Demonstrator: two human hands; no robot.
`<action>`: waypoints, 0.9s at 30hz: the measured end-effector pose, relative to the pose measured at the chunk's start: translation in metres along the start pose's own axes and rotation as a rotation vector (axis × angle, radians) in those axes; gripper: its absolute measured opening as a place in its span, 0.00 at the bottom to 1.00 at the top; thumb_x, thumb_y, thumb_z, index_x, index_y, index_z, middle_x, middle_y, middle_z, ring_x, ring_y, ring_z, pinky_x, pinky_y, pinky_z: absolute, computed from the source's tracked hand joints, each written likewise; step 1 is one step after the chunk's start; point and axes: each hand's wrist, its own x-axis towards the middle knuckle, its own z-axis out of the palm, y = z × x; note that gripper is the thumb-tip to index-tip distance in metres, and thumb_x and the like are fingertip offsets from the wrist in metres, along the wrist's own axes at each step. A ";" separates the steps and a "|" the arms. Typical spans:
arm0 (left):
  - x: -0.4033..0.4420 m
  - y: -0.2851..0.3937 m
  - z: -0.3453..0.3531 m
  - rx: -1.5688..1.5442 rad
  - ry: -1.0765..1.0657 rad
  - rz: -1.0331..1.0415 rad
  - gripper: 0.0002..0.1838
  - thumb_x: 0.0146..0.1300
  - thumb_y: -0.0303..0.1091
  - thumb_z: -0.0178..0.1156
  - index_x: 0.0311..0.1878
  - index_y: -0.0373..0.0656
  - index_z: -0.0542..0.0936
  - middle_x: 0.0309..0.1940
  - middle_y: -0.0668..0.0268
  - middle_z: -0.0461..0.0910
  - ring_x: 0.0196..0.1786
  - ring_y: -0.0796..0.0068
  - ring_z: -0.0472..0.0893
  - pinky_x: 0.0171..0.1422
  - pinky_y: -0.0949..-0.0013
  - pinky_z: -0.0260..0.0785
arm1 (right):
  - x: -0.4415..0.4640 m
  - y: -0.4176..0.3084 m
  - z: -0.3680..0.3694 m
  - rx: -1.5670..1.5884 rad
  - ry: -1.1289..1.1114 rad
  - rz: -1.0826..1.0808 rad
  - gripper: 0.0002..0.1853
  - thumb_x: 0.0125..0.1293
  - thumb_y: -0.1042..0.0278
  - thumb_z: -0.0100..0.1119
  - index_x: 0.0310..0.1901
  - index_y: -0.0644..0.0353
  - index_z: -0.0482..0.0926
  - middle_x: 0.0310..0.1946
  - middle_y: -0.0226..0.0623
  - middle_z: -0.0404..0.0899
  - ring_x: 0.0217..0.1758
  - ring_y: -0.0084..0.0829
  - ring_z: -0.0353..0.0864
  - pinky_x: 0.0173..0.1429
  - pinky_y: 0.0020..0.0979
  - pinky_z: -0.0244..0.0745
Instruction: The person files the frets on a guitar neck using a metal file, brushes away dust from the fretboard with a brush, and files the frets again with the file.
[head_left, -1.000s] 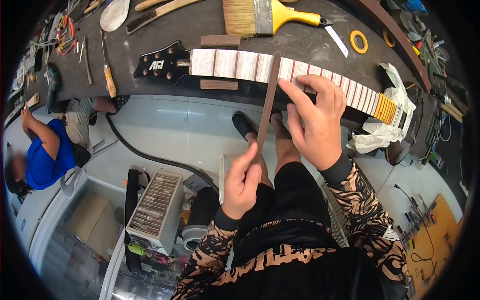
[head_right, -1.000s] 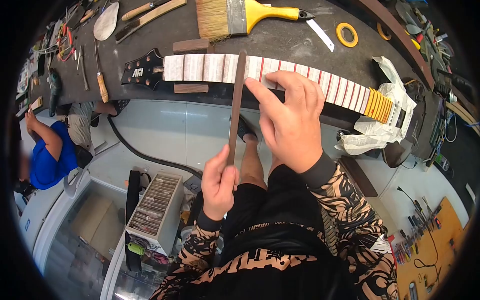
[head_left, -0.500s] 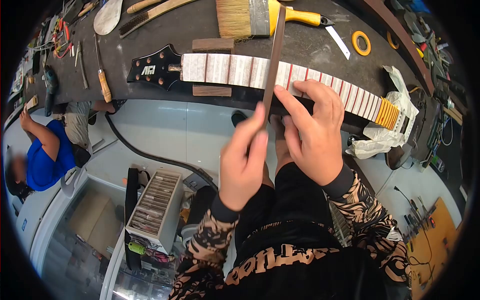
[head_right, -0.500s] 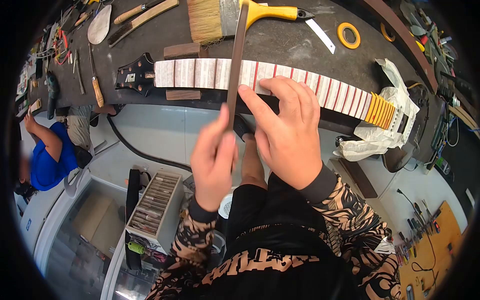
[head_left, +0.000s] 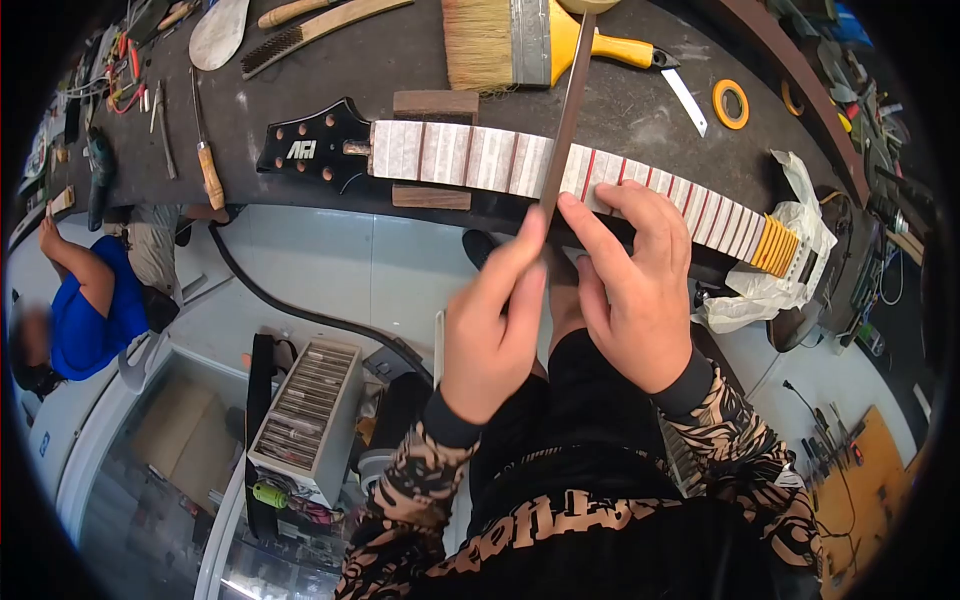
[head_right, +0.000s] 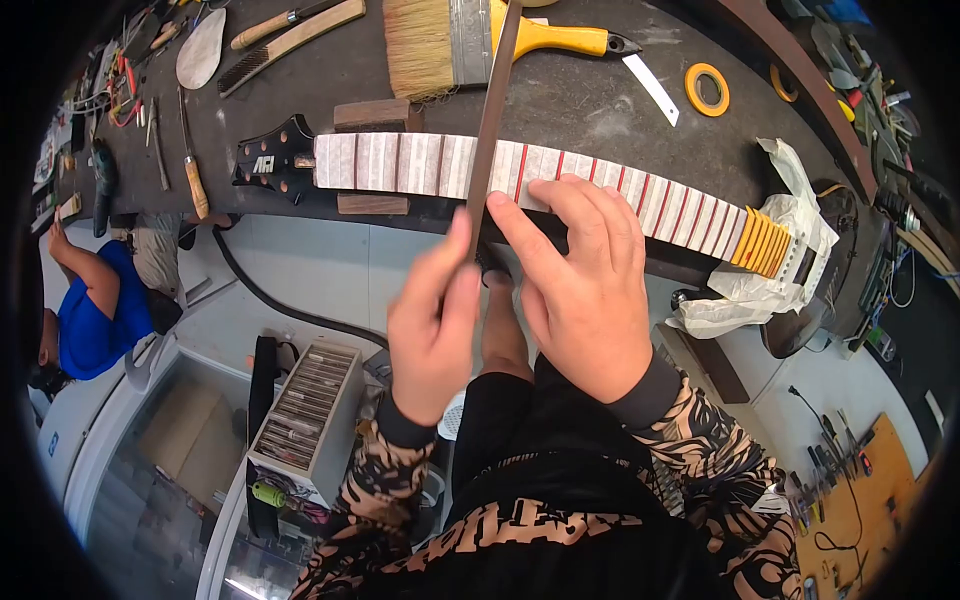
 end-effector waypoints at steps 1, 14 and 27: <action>-0.032 -0.011 -0.005 0.039 0.003 0.004 0.26 0.83 0.17 0.64 0.82 0.33 0.82 0.61 0.51 0.90 0.55 0.66 0.92 0.60 0.65 0.82 | 0.000 -0.001 -0.001 0.003 -0.010 0.006 0.43 0.60 0.79 0.73 0.80 0.46 0.84 0.74 0.38 0.76 0.83 0.49 0.72 0.89 0.59 0.64; 0.019 0.011 0.012 0.099 0.075 0.095 0.26 0.81 0.15 0.65 0.79 0.36 0.85 0.59 0.46 0.94 0.52 0.51 0.95 0.58 0.62 0.85 | 0.001 -0.001 -0.006 -0.002 -0.060 0.006 0.43 0.61 0.84 0.73 0.81 0.47 0.84 0.76 0.44 0.74 0.83 0.56 0.72 0.88 0.57 0.66; 0.015 0.007 0.009 0.219 0.084 0.176 0.32 0.78 0.15 0.68 0.83 0.41 0.83 0.36 0.53 0.86 0.33 0.54 0.86 0.42 0.59 0.80 | 0.001 0.001 -0.005 -0.015 -0.052 0.000 0.44 0.61 0.81 0.73 0.82 0.44 0.83 0.77 0.39 0.74 0.84 0.51 0.71 0.89 0.59 0.66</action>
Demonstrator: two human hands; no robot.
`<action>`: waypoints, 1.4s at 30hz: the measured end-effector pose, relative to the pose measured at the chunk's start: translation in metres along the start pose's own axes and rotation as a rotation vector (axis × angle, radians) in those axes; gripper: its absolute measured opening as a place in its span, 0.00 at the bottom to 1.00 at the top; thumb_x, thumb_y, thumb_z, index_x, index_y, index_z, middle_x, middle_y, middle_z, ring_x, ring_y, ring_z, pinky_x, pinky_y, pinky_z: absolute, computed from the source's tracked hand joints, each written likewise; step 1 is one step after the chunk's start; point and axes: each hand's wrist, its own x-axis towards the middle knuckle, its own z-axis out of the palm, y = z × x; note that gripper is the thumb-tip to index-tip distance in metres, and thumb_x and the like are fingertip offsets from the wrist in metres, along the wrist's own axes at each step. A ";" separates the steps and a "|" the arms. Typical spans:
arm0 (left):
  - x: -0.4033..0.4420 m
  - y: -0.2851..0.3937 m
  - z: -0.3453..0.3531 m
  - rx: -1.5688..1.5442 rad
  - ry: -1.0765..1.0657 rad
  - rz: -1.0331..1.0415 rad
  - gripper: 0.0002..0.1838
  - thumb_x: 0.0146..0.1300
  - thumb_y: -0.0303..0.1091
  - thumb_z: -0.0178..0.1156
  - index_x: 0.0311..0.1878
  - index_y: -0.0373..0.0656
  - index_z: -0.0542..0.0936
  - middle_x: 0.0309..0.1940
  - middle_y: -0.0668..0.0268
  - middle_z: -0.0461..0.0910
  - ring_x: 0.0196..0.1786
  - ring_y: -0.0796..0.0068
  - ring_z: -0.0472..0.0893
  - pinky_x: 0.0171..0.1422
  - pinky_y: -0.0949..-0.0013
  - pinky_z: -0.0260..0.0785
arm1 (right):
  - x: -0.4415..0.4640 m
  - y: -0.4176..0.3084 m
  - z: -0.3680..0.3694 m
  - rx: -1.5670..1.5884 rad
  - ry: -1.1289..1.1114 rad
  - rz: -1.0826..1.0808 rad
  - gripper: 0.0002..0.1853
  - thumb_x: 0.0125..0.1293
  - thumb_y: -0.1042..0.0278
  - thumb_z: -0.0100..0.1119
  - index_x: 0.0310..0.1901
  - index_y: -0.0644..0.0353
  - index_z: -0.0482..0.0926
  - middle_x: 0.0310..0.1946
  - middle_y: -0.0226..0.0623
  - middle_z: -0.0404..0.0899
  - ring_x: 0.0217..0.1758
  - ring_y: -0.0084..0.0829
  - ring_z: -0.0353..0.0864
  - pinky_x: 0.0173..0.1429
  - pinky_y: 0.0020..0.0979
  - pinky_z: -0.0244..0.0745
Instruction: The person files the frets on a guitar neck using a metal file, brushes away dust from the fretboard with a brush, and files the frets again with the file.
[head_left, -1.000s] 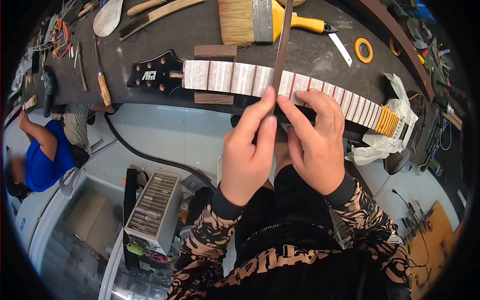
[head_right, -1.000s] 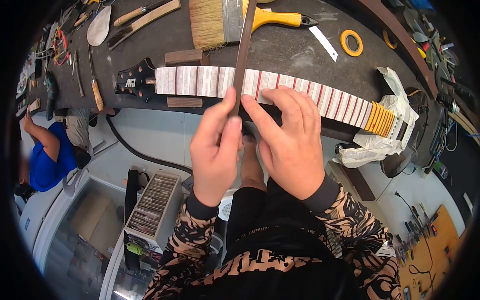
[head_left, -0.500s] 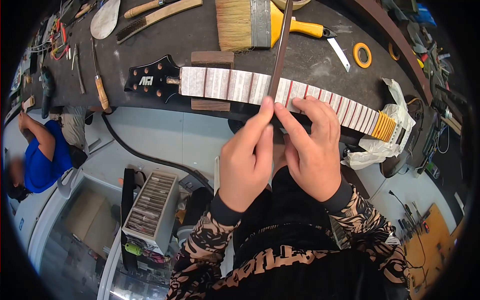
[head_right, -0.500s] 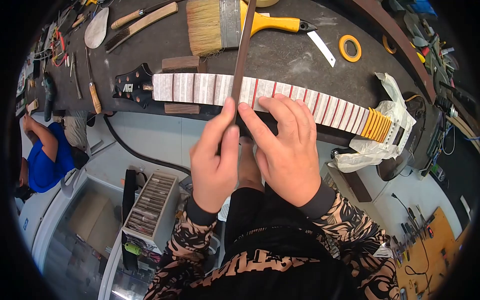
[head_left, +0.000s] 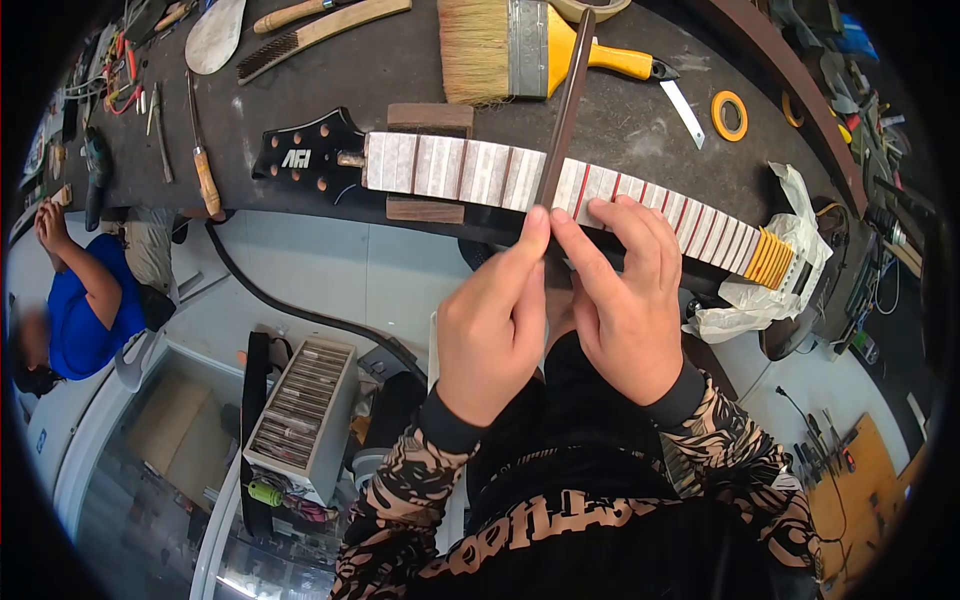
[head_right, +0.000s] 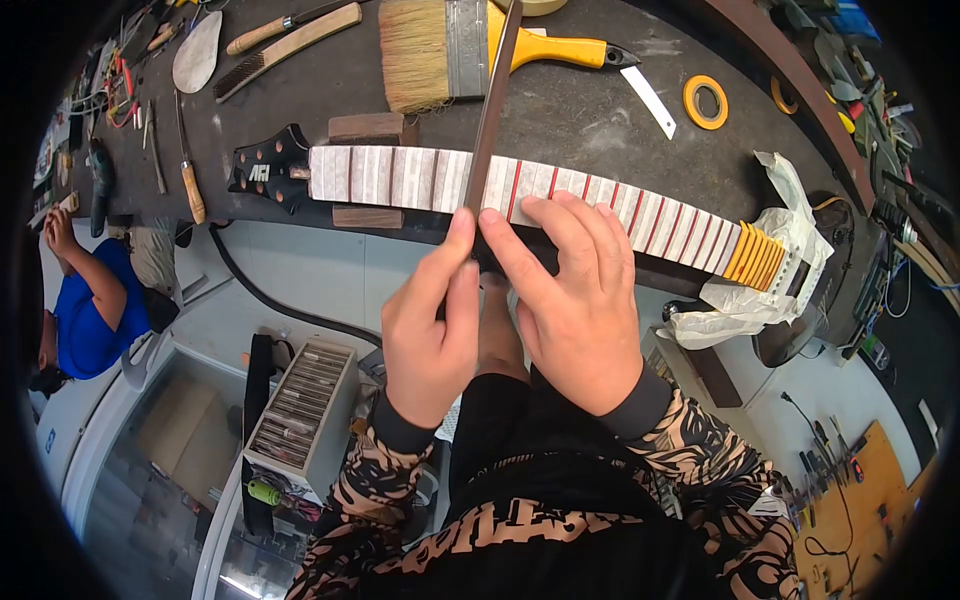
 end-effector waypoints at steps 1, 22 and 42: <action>-0.008 -0.002 -0.002 0.006 0.001 0.006 0.32 0.77 0.14 0.68 0.82 0.41 0.83 0.36 0.53 0.86 0.33 0.54 0.85 0.41 0.59 0.80 | 0.000 0.000 0.001 -0.004 0.009 0.002 0.43 0.62 0.79 0.74 0.82 0.43 0.82 0.76 0.37 0.75 0.84 0.48 0.71 0.89 0.60 0.66; -0.139 -0.034 -0.030 -0.168 -0.076 -0.201 0.26 0.79 0.15 0.67 0.78 0.35 0.86 0.55 0.46 0.96 0.47 0.62 0.96 0.55 0.65 0.84 | -0.001 0.000 -0.001 -0.017 -0.025 -0.008 0.44 0.61 0.85 0.72 0.82 0.45 0.84 0.78 0.44 0.73 0.85 0.55 0.71 0.89 0.56 0.66; -0.047 -0.016 -0.003 -0.009 0.023 0.050 0.28 0.79 0.15 0.66 0.80 0.38 0.85 0.43 0.47 0.91 0.38 0.52 0.91 0.48 0.60 0.83 | -0.006 0.004 0.006 -0.016 0.022 -0.026 0.46 0.58 0.80 0.71 0.82 0.44 0.82 0.78 0.40 0.74 0.86 0.52 0.69 0.91 0.60 0.63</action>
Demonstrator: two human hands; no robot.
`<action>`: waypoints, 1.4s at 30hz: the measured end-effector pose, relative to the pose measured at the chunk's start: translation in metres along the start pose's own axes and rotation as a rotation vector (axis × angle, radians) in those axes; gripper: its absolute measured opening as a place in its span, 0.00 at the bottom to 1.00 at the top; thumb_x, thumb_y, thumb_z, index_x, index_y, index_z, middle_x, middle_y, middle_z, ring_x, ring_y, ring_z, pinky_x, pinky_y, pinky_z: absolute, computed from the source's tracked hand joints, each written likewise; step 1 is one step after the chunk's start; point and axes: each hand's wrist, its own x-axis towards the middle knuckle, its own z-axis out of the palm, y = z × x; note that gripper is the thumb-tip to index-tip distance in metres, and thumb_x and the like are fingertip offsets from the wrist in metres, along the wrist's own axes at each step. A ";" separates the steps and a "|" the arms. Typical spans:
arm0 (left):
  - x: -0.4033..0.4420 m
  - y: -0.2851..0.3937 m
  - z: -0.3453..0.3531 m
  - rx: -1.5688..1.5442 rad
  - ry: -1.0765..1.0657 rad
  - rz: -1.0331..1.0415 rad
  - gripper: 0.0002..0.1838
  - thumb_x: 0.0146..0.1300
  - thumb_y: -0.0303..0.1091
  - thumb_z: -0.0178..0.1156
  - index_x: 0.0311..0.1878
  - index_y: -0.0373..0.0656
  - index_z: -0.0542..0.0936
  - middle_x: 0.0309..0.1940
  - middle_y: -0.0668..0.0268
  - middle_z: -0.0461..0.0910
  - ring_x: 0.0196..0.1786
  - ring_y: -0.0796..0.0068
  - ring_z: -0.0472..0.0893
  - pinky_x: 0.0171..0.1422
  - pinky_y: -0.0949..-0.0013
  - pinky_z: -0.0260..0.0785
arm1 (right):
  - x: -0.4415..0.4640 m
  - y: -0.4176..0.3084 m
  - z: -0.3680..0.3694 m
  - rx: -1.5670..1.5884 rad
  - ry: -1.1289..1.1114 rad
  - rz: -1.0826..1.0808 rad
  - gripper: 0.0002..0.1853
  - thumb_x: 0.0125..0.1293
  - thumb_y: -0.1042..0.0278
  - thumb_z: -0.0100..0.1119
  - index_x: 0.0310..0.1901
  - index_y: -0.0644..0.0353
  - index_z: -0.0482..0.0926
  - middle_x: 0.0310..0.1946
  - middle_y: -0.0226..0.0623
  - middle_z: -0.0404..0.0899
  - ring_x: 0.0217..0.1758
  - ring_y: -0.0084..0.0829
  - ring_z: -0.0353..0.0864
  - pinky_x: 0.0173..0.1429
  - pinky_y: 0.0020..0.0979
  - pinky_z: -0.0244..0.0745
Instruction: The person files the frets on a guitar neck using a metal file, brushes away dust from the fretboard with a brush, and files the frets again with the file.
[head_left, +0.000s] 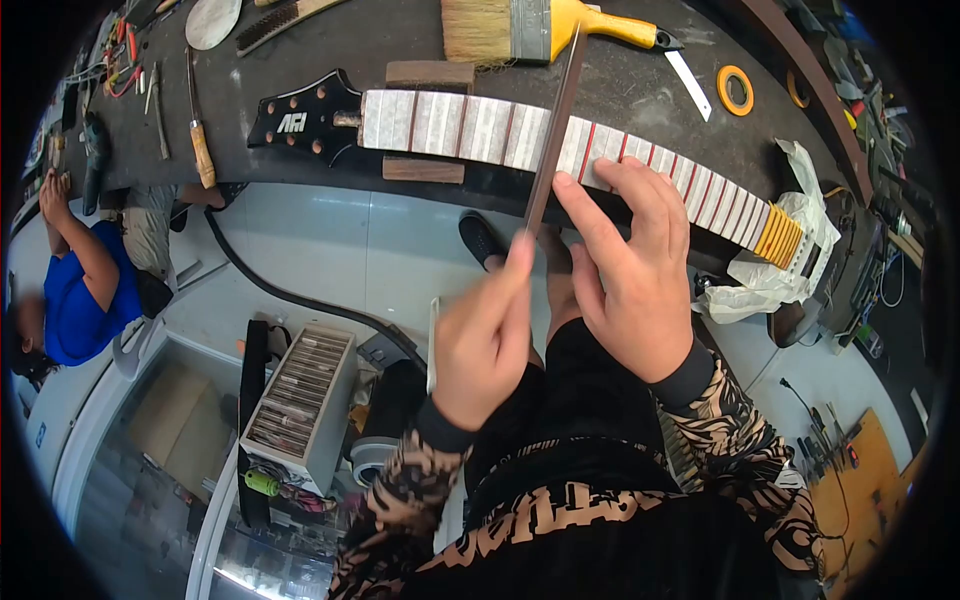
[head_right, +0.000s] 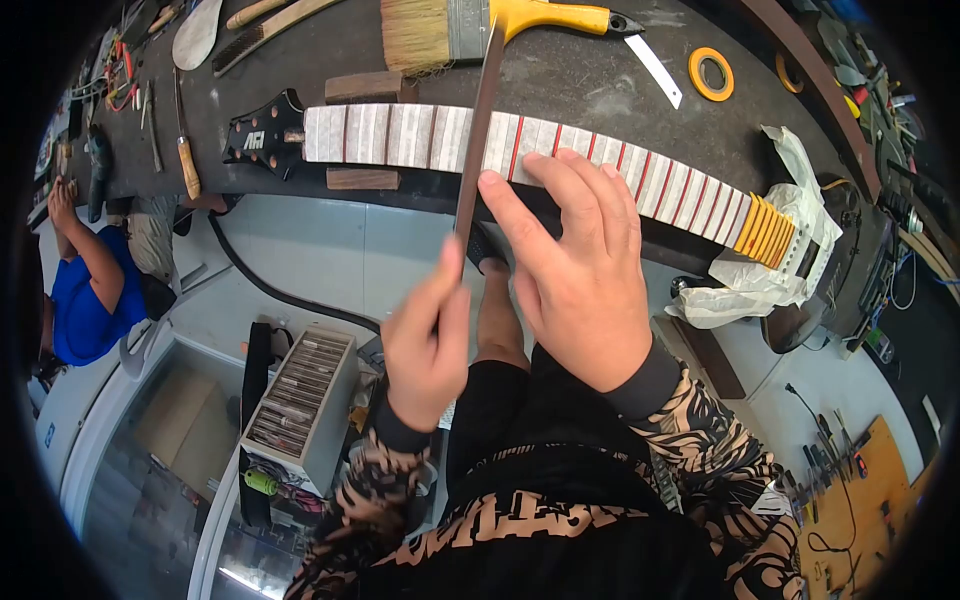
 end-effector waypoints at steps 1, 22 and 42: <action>0.030 0.008 0.007 -0.058 0.005 -0.041 0.27 0.80 0.17 0.65 0.80 0.38 0.85 0.47 0.46 0.92 0.42 0.50 0.92 0.50 0.60 0.84 | 0.000 0.000 0.000 -0.004 0.000 0.002 0.46 0.58 0.80 0.71 0.83 0.44 0.82 0.78 0.40 0.74 0.86 0.52 0.69 0.91 0.60 0.63; -0.037 -0.013 0.000 0.029 0.036 0.014 0.28 0.78 0.16 0.67 0.79 0.40 0.86 0.41 0.49 0.91 0.38 0.51 0.91 0.45 0.58 0.82 | -0.002 0.000 0.003 -0.036 0.019 -0.025 0.45 0.60 0.82 0.70 0.83 0.44 0.82 0.78 0.39 0.73 0.87 0.51 0.69 0.90 0.57 0.65; -0.118 -0.032 -0.028 -0.051 -0.056 -0.107 0.30 0.82 0.20 0.64 0.85 0.33 0.79 0.26 0.68 0.84 0.26 0.79 0.81 0.35 0.72 0.73 | -0.002 -0.001 0.006 -0.054 0.035 -0.024 0.44 0.62 0.83 0.70 0.82 0.43 0.82 0.78 0.39 0.74 0.86 0.51 0.69 0.89 0.55 0.66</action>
